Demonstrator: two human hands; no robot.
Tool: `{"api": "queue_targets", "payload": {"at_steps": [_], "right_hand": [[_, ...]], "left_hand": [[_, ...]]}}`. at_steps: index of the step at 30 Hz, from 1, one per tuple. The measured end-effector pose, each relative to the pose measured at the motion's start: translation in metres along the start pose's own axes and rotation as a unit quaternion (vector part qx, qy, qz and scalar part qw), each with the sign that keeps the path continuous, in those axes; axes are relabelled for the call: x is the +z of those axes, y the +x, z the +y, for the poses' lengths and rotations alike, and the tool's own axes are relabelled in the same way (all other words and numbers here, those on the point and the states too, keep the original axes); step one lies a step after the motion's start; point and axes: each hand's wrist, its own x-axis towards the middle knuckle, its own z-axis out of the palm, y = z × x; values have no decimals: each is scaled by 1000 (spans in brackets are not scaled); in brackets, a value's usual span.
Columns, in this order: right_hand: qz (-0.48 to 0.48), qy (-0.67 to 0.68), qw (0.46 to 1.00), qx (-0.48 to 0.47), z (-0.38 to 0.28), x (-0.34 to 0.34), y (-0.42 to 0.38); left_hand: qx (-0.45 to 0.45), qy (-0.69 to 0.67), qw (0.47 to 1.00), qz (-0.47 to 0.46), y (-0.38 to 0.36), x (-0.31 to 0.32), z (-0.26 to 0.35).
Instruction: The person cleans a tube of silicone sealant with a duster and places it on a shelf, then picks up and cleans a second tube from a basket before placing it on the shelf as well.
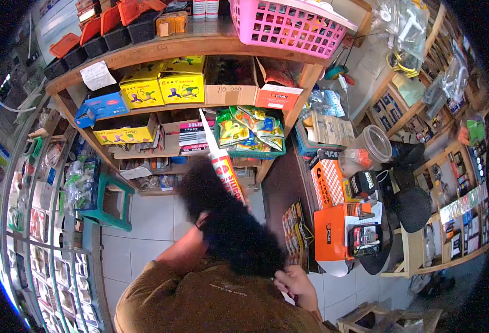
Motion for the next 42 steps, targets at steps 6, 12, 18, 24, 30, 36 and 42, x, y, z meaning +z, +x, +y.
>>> {"api": "queue_targets", "payload": {"at_steps": [6,12,18,24,30,36,42], "right_hand": [[-45,-48,998,4,11,-12,-18],[41,4,999,6,8,-5,-16],[92,-25,995,0,5,-14,-8],[48,-78,995,-43,6,-3,-10],[22,-52,998,10,-4,-6,-11],[84,53,995,-20,-8,6,-7],[48,-89,994,-33,-10,13,-7]], "left_hand": [[-52,88,990,-94,-2,3,0],[-1,-34,993,-114,7,27,-2],[-12,1,999,-31,15,-2,6],[-35,111,989,-94,11,19,7],[-20,156,987,28,10,33,1],[-20,-23,998,60,13,41,7],[-33,-24,998,-42,11,26,18]]}}
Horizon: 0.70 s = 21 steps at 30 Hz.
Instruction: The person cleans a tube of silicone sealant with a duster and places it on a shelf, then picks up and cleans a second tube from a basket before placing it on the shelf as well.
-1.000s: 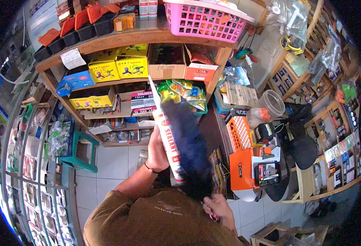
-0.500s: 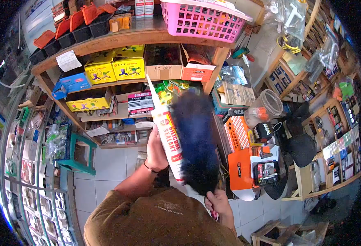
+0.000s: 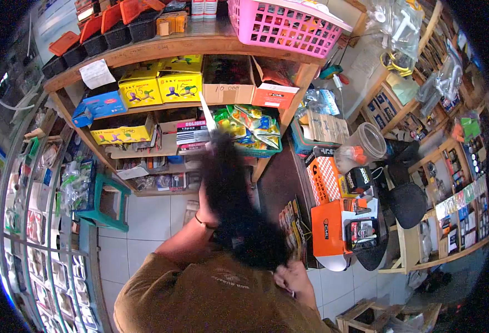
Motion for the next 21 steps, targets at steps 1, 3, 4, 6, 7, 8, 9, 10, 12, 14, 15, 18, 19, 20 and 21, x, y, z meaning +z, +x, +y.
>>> {"api": "queue_targets", "payload": {"at_steps": [1,3,4,6,7,8,9,10,12,14,15,18,19,20,21], "right_hand": [[61,55,992,92,-3,2,2],[34,201,979,3,13,2,8],[1,99,995,19,16,-1,8],[-49,-57,996,-36,37,-4,9],[-49,-55,997,-35,36,-1,9],[-15,-22,1000,1,33,4,10],[20,10,999,39,28,8,11],[8,98,994,52,7,14,9],[-8,23,999,33,1,18,8],[-24,-48,998,12,4,22,9],[-10,-57,998,-29,8,23,11],[30,39,998,-26,6,28,15],[55,143,988,17,3,28,17],[40,73,996,36,8,25,18],[38,69,996,33,13,21,19]], "left_hand": [[12,-97,995,-20,-1,1,1],[21,88,996,23,-8,7,3],[22,87,996,22,-9,6,5],[25,140,987,74,-13,3,10],[86,157,980,-85,-1,-38,8],[49,115,987,-96,-2,-39,9],[14,73,992,-107,-3,-40,9],[56,-17,994,90,-14,10,6],[49,-4,998,-30,-8,-4,9],[35,74,996,-46,-9,-11,17],[-4,185,982,-25,-14,-9,25],[24,75,997,8,-11,-11,13],[15,49,999,3,-13,-3,18],[17,40,999,11,-14,11,18],[49,-28,984,168,-8,30,16]]}}
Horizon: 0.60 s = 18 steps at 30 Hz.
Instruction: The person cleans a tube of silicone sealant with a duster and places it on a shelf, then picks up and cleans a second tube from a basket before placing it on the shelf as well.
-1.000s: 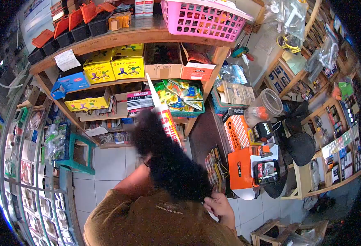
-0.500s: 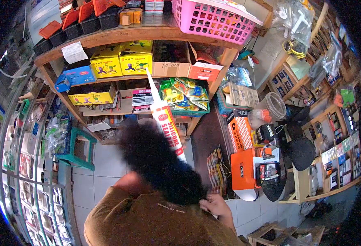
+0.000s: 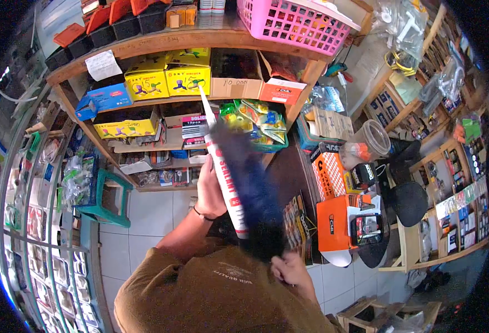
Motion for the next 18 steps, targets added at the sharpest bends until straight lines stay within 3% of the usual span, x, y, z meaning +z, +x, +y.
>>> {"api": "queue_targets", "payload": {"at_steps": [2,4,6,7,10,13,15,18], "right_hand": [[-102,-238,951,-166,9,-4,1],[-93,-192,962,-170,2,4,1],[1,-19,1000,-12,-18,13,-1],[-6,22,1000,-3,-21,12,0],[-65,-92,993,-21,-7,1,-3],[-38,33,999,5,2,-6,-3],[-37,23,999,-7,7,-4,-2],[-46,-69,995,-56,6,-1,0]], "left_hand": [[-24,122,980,-153,2,-21,10],[8,134,983,-125,4,-25,10],[8,106,984,-143,8,-31,14],[8,92,984,-151,9,-33,14],[9,71,987,-143,9,-31,13],[12,40,990,-137,10,-26,11],[15,28,990,-138,12,-26,7],[91,262,956,-99,12,-41,-5]]}}
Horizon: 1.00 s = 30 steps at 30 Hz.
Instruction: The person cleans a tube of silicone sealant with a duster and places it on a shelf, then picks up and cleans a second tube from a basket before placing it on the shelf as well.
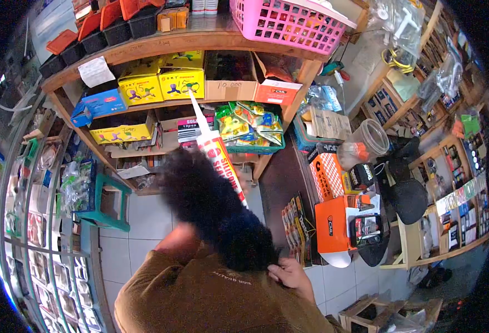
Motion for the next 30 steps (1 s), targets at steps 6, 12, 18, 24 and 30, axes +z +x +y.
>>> {"api": "queue_targets", "payload": {"at_steps": [6,12,18,24,30], "right_hand": [[0,-72,995,69,-17,-8,5],[52,100,990,82,-7,-9,7],[29,74,995,58,-13,-15,0],[-13,-119,992,-41,3,-15,-1],[77,48,994,63,-12,-6,1]], "left_hand": [[-7,-219,976,7,8,41,24],[-49,-229,967,-95,20,-11,-3],[-87,-97,990,57,39,-62,-59],[-103,-90,990,23,28,11,-6],[-85,-149,985,-17,22,6,-12]]}}
